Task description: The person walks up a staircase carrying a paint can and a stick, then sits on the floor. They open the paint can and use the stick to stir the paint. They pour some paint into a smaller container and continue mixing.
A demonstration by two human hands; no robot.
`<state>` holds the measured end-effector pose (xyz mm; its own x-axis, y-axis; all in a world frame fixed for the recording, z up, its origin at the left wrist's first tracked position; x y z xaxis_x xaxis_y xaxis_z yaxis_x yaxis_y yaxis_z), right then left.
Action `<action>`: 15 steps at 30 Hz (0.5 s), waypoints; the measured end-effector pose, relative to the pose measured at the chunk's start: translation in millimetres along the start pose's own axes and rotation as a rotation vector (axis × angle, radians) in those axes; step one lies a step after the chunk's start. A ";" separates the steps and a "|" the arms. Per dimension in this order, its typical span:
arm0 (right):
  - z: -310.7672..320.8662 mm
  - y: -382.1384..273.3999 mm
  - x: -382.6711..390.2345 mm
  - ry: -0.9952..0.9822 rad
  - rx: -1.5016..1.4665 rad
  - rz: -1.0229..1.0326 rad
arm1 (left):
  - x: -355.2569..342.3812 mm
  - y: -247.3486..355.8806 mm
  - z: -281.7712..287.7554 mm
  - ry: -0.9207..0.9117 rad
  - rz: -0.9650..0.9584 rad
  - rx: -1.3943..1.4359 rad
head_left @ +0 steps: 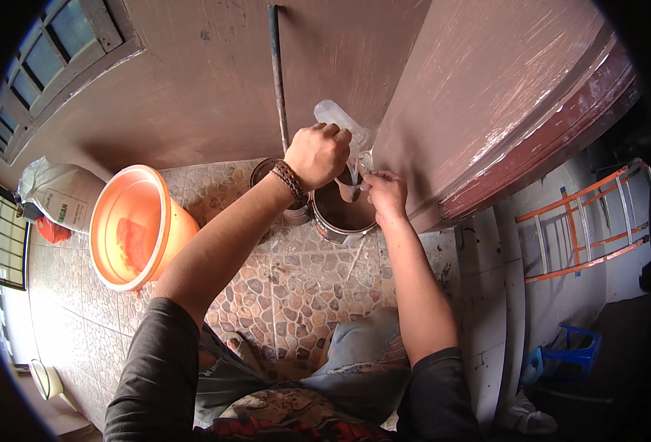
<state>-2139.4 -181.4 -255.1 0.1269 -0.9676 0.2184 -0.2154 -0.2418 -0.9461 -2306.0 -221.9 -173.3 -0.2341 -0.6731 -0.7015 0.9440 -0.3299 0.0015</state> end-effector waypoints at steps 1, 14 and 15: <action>-0.1 -0.3 0.1 0.005 -0.001 -0.002 | -0.1 0.4 0.5 0.007 -0.009 -0.003; 0.5 -2.9 1.6 0.013 -0.059 -0.043 | 10.2 2.5 0.7 0.036 0.043 -0.002; 0.8 -3.3 1.6 0.012 -0.064 -0.047 | 10.8 2.5 1.0 0.038 0.080 0.019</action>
<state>-2137.7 -182.1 -251.8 0.1272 -0.9557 0.2653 -0.2710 -0.2908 -0.9176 -2306.4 -230.7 -180.2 -0.1489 -0.6726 -0.7249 0.9548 -0.2885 0.0715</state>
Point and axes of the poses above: each hand's wrist, its own x-axis away from the middle knuckle, its own z-axis out of the back of the hand, y = z × x, the point moved 1 cm from there along -x, towards the middle knuckle, and after that the axes turned 10 degrees about -x, right-handed, at the moved point
